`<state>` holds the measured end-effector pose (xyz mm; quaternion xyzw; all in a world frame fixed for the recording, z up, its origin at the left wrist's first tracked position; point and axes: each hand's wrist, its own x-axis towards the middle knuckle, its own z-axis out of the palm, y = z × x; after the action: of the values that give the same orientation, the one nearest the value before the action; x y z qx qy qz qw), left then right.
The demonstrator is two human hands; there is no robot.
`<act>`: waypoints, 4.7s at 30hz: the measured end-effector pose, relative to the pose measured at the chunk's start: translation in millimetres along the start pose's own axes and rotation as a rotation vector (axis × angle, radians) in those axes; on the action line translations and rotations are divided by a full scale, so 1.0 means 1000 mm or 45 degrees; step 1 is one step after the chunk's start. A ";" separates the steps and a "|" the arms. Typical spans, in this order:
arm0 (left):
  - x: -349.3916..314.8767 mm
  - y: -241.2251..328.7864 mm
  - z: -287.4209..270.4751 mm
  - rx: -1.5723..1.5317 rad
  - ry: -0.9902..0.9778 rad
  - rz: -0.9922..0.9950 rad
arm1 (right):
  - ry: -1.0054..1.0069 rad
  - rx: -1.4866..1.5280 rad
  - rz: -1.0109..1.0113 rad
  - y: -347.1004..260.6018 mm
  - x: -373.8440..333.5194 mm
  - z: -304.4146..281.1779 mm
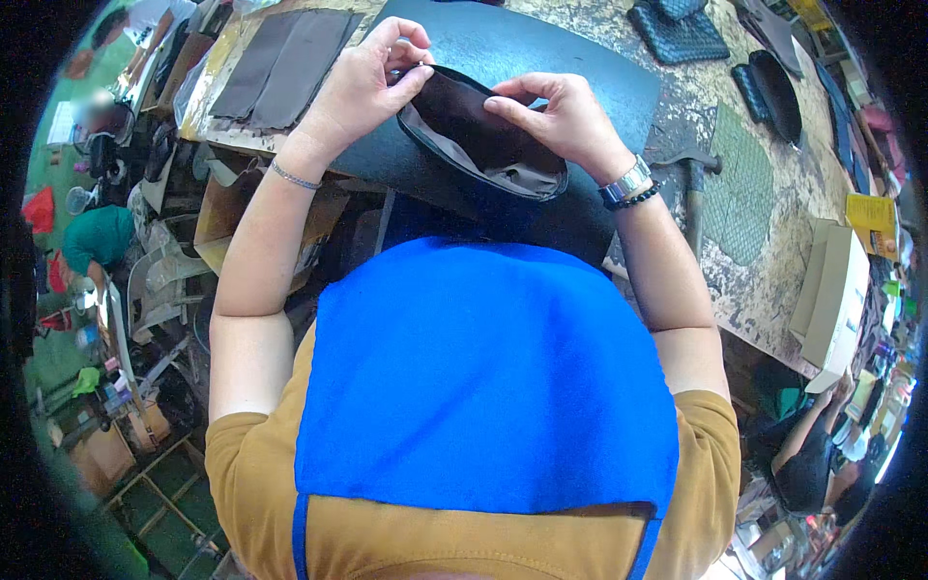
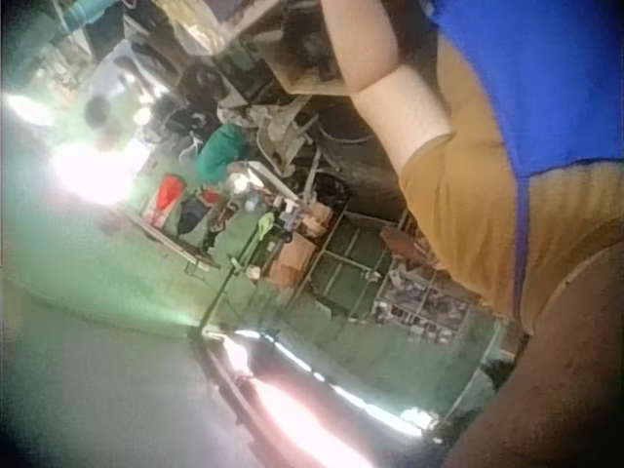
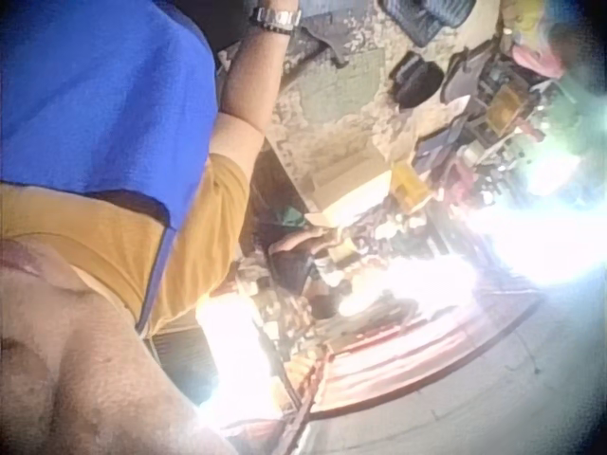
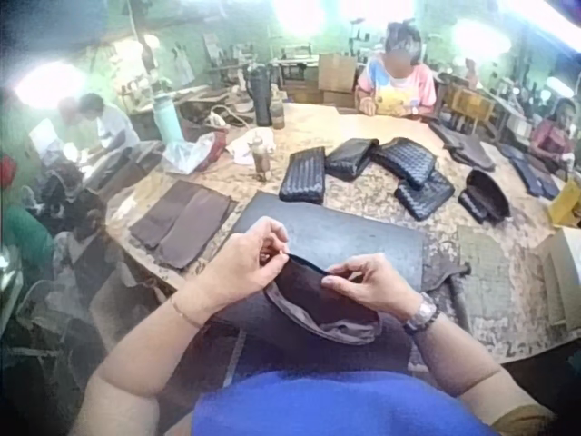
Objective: Aligning the lining and checking the edges of a woven leather pouch.
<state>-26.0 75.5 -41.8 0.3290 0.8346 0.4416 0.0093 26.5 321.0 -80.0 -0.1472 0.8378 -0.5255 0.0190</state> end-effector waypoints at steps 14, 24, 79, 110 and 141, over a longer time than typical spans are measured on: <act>0.000 -0.003 0.000 0.029 -0.012 0.061 | 0.003 0.001 -0.063 0.000 0.009 0.003; 0.000 0.013 -0.001 0.017 0.037 0.050 | -0.026 0.105 -0.031 -0.004 0.016 0.007; 0.003 0.015 -0.012 0.058 0.030 0.121 | -0.044 -0.440 0.203 -0.024 -0.053 -0.023; -0.081 0.077 0.007 0.214 0.186 0.334 | 0.036 -0.155 -0.519 -0.095 -0.062 0.002; -0.102 0.041 0.014 0.192 0.017 0.283 | -0.001 -0.604 -0.797 -0.069 0.033 -0.025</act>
<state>80.3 44.7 -47.7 0.4163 0.8239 0.3782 -0.0700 5.9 306.6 -3.4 -0.3962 0.8506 -0.2975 -0.1763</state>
